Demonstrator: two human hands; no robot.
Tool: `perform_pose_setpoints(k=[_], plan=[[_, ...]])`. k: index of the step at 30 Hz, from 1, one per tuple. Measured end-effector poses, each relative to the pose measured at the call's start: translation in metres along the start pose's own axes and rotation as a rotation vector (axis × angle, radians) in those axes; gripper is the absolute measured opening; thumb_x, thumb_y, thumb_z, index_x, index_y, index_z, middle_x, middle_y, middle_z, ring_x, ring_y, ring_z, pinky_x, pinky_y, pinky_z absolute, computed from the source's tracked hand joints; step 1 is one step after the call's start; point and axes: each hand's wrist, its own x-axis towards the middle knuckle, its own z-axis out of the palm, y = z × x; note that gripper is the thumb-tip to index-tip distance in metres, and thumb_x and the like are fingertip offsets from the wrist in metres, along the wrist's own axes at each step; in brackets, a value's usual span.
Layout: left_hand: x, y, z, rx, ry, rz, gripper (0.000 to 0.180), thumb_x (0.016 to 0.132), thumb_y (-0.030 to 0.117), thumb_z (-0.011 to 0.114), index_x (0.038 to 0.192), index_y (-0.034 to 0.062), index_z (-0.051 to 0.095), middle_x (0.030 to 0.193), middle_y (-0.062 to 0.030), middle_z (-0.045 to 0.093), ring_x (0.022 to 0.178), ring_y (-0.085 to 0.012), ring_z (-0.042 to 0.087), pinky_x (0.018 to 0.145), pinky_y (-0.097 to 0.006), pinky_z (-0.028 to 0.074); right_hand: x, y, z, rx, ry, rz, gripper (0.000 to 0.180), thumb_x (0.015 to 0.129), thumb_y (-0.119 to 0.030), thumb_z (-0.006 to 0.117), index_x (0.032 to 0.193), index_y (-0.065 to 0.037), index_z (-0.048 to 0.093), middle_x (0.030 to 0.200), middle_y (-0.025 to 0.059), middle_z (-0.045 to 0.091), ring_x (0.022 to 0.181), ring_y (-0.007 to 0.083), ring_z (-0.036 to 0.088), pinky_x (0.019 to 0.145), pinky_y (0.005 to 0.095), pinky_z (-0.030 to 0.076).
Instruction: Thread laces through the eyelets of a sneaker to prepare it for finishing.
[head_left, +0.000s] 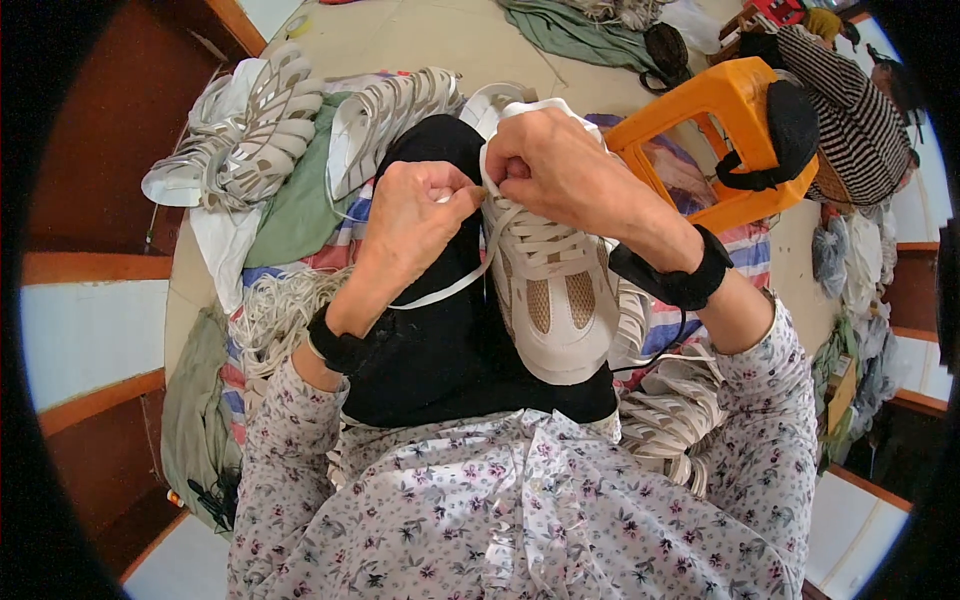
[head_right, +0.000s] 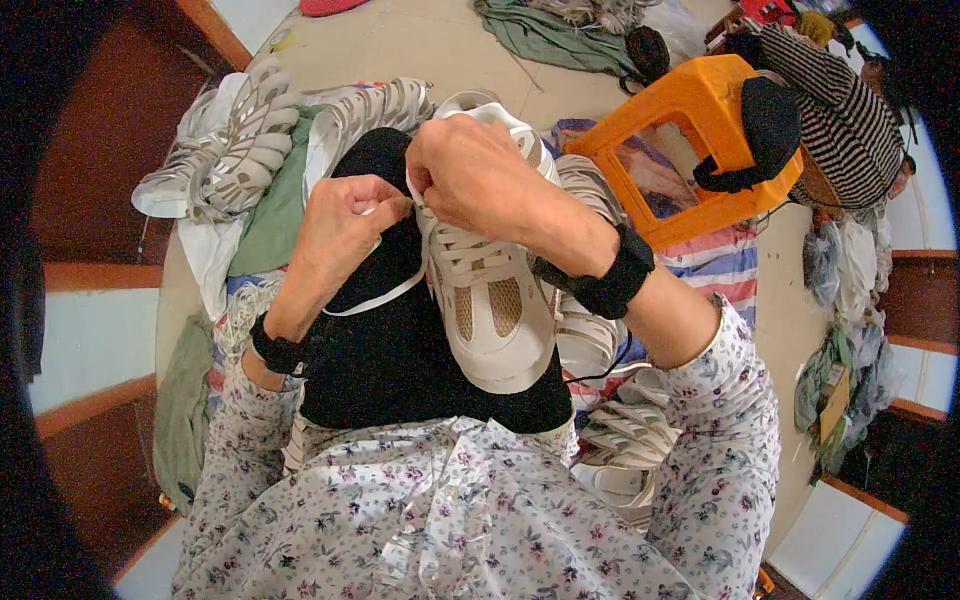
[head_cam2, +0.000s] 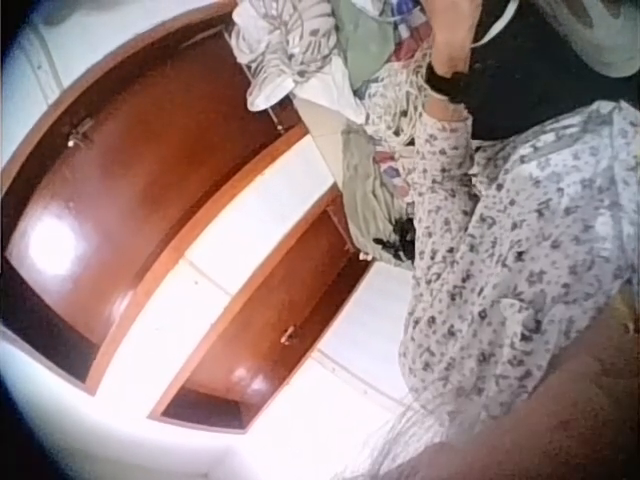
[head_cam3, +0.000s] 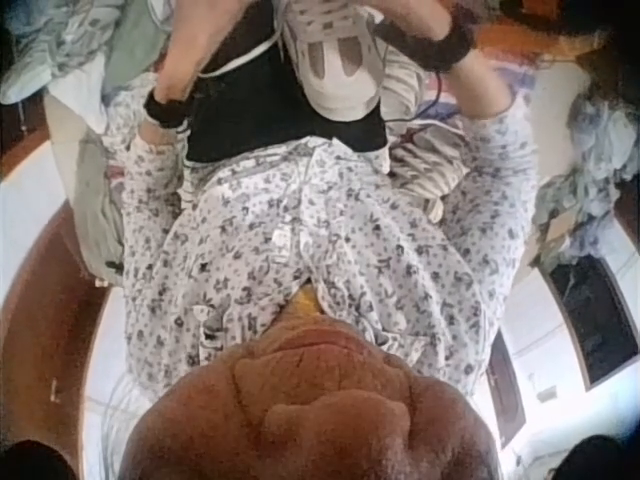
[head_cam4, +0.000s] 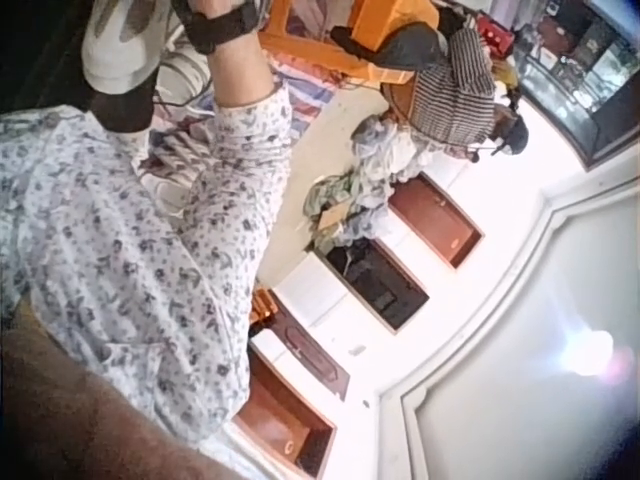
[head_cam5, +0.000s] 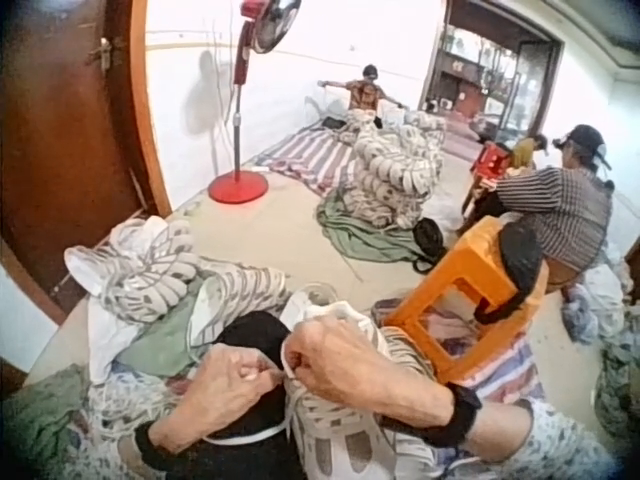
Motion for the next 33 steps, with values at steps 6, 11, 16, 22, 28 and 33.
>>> perform_pose_setpoints(k=[6,11,16,22,28,33], plan=[[0.0,-0.001,-0.001,0.085,0.019,0.051,0.021,0.082,0.017,0.07,0.086,-0.0036,0.072,0.069,-0.0096,0.065,0.062,-0.0143,0.058,0.059,-0.029,0.046,-0.001,-0.005,0.013,-0.181,-0.011,-0.023,0.006,0.071,-0.006,0.068,0.077,-0.005,0.07,0.082,0.0179,0.069,0.083,0.0349,0.068,0.069,0.0515,0.048],[0.004,-0.005,-0.003,0.095,-0.023,0.089,0.021,0.08,0.016,0.069,0.086,-0.0031,0.073,0.071,-0.0165,0.069,0.061,-0.02,0.063,0.061,-0.032,0.049,-0.006,-0.013,0.017,-0.229,0.109,-0.107,0.004,0.073,-0.004,0.066,0.072,0.0,0.066,0.08,0.018,0.063,0.078,0.0374,0.063,0.067,0.0451,0.049],[0.007,-0.006,-0.002,0.051,-0.051,0.012,0.021,0.081,0.016,0.069,0.087,-0.0037,0.073,0.069,-0.0144,0.068,0.061,-0.0157,0.059,0.059,-0.032,0.047,-0.004,-0.015,0.02,-0.329,-0.034,-0.035,0.009,0.075,-0.009,0.068,0.082,-0.004,0.07,0.092,0.0165,0.067,0.088,0.0357,0.067,0.069,0.0523,0.047],[0.003,-0.002,-0.004,0.065,-0.049,-0.011,0.021,0.081,0.016,0.068,0.087,-0.0044,0.072,0.069,-0.0138,0.068,0.062,-0.0158,0.059,0.06,-0.032,0.047,-0.008,-0.008,0.025,-0.26,0.037,-0.045,0.014,0.072,-0.006,0.07,0.086,-0.002,0.068,0.095,0.017,0.065,0.09,0.0368,0.065,0.071,0.0507,0.049],[0.004,0.001,0.0,-0.001,-0.051,-0.016,0.021,0.083,0.016,0.066,0.085,-0.0049,0.071,0.063,-0.0105,0.063,0.059,-0.015,0.057,0.058,-0.032,0.046,-0.016,-0.008,0.009,-0.272,0.034,-0.165,0.028,0.068,0.001,0.07,0.095,0.002,0.059,0.099,0.018,0.061,0.09,0.0385,0.063,0.074,0.0474,0.05],[0.012,0.005,0.002,0.038,0.034,0.07,0.019,0.086,0.015,0.063,0.087,-0.0023,0.069,0.06,-0.0112,0.058,0.055,-0.015,0.055,0.055,-0.032,0.044,-0.028,0.003,-0.008,-0.253,0.151,-0.247,0.028,0.068,0.006,0.064,0.095,0.003,0.056,0.099,0.0211,0.059,0.09,0.0405,0.061,0.075,0.0457,0.051]])
